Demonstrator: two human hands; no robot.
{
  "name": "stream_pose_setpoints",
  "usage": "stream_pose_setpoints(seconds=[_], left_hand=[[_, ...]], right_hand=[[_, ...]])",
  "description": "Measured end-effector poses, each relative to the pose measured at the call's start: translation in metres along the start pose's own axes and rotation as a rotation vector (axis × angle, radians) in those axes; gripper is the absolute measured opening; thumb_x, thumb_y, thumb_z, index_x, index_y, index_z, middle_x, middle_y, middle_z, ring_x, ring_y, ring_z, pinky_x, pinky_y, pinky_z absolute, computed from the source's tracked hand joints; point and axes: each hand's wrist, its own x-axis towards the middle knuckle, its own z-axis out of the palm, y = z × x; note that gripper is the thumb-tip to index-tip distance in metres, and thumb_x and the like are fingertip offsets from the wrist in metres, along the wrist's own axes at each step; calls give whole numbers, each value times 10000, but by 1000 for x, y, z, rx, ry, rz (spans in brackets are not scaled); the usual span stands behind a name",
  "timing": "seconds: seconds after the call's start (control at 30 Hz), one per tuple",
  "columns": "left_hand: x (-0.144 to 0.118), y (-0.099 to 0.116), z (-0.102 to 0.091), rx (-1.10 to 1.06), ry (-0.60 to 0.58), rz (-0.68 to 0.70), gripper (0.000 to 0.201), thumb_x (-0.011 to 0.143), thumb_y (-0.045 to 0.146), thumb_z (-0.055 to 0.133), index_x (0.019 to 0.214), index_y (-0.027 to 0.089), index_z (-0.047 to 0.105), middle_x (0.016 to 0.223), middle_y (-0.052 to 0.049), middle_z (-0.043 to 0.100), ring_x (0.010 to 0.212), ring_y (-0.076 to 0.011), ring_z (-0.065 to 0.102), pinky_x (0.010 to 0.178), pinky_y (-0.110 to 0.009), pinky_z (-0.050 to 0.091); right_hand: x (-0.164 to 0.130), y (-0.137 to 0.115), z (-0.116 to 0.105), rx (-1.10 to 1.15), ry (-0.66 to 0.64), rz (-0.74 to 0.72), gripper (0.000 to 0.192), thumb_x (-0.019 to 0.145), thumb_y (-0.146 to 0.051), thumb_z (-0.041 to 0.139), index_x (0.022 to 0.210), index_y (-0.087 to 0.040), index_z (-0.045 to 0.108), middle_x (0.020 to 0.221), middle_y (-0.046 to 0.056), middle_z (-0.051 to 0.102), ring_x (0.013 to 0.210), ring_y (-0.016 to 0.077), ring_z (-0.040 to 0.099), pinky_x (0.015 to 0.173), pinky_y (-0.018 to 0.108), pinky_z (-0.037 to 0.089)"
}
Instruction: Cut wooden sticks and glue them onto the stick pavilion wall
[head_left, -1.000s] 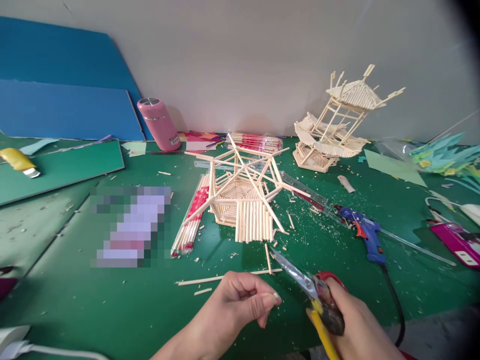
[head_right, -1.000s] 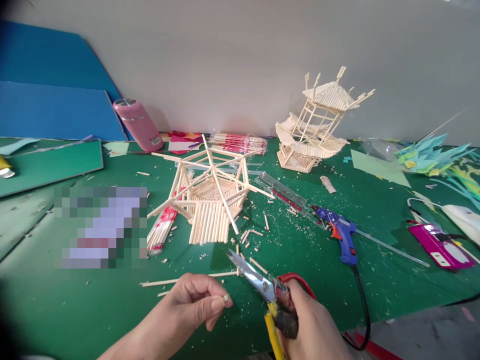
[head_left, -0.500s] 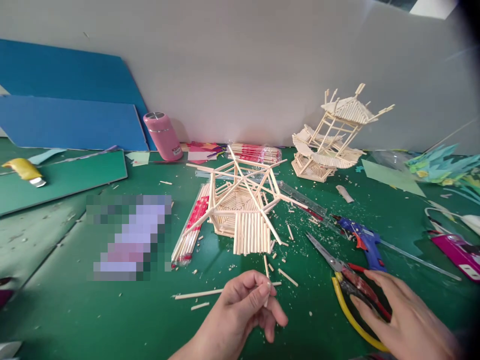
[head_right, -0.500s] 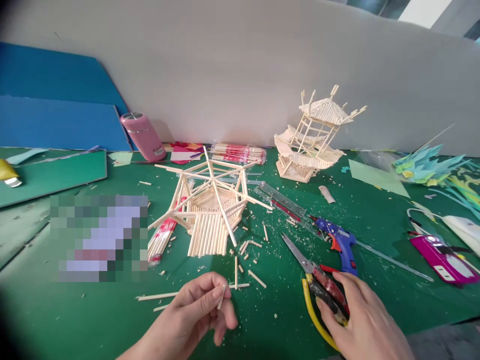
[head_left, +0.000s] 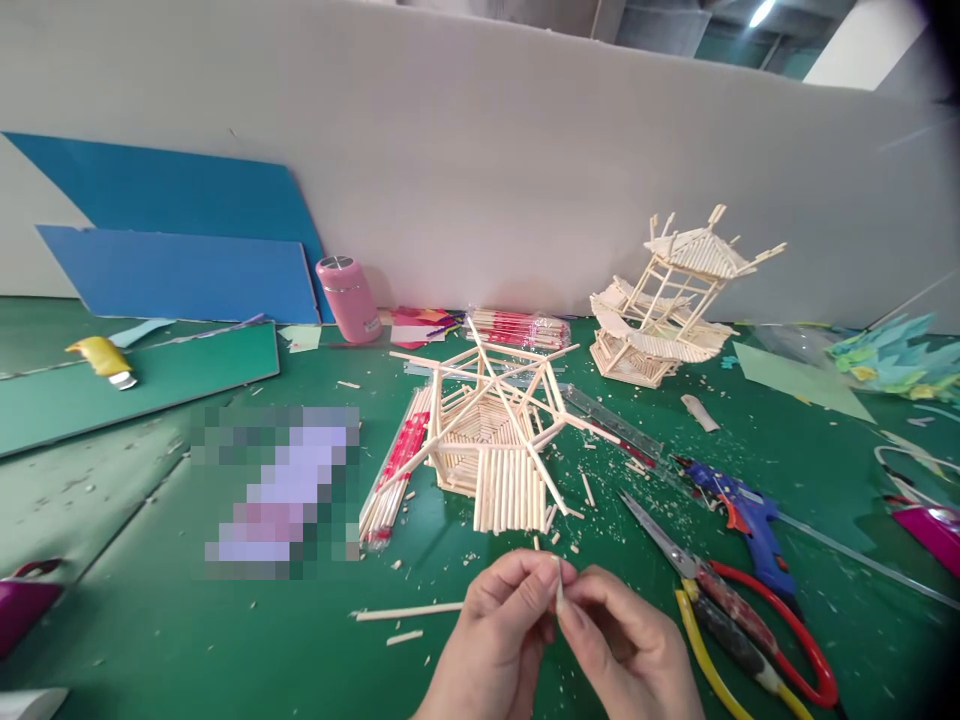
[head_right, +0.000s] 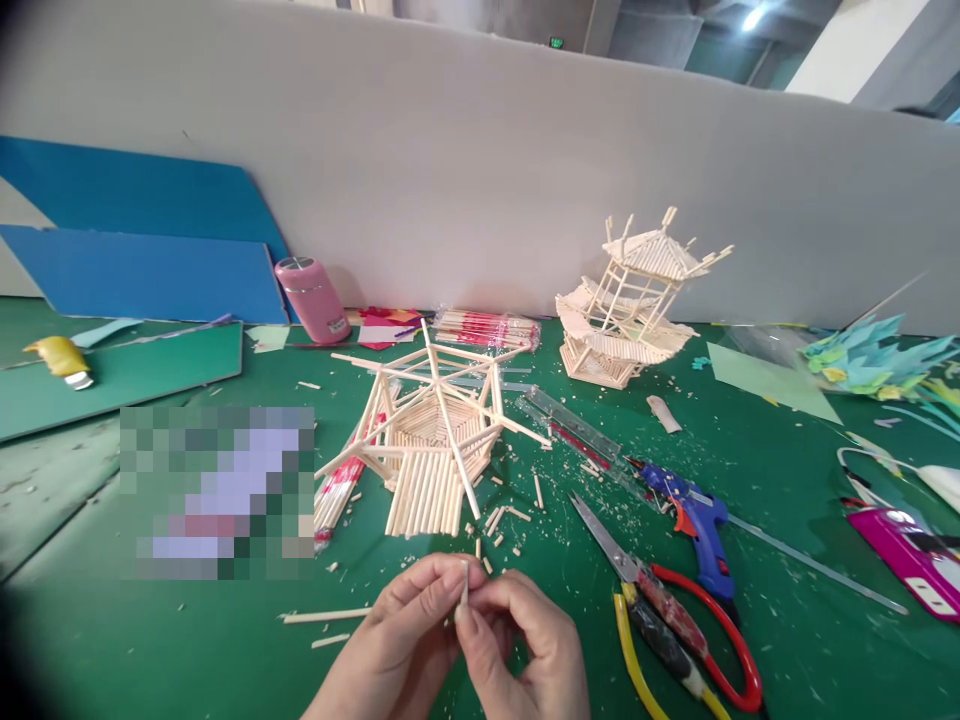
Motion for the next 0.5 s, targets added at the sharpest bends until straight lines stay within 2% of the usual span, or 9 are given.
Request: stream_pose_setpoints(seconds=[0.13, 0.23, 0.5], left_hand=[[-6, 8, 6, 48, -31, 16, 168, 649, 308, 748, 744, 170, 730, 715, -35, 631, 702, -152, 539, 716, -287, 402], [-8, 14, 8, 81, -27, 57, 208, 624, 259, 770, 813, 180, 731, 770, -40, 653, 748, -157, 547, 740, -276, 398], [-6, 24, 9, 118, 52, 130, 150, 643, 222, 753, 780, 176, 716, 789, -40, 676, 769, -167, 569, 765, -286, 409]], right_hand=[[5, -5, -2, 148, 18, 67, 249, 785, -381, 571, 621, -194, 587, 572, -15, 535, 536, 121, 472, 507, 203, 394], [12, -8, -6, 221, -40, 96, 241, 790, -383, 576, 649, -189, 597, 570, -25, 506, 527, 107, 425, 494, 198, 366], [27, -18, -5, 179, -113, 94, 283, 807, -396, 555, 632, -173, 555, 556, -44, 431, 522, 96, 368, 484, 192, 331]])
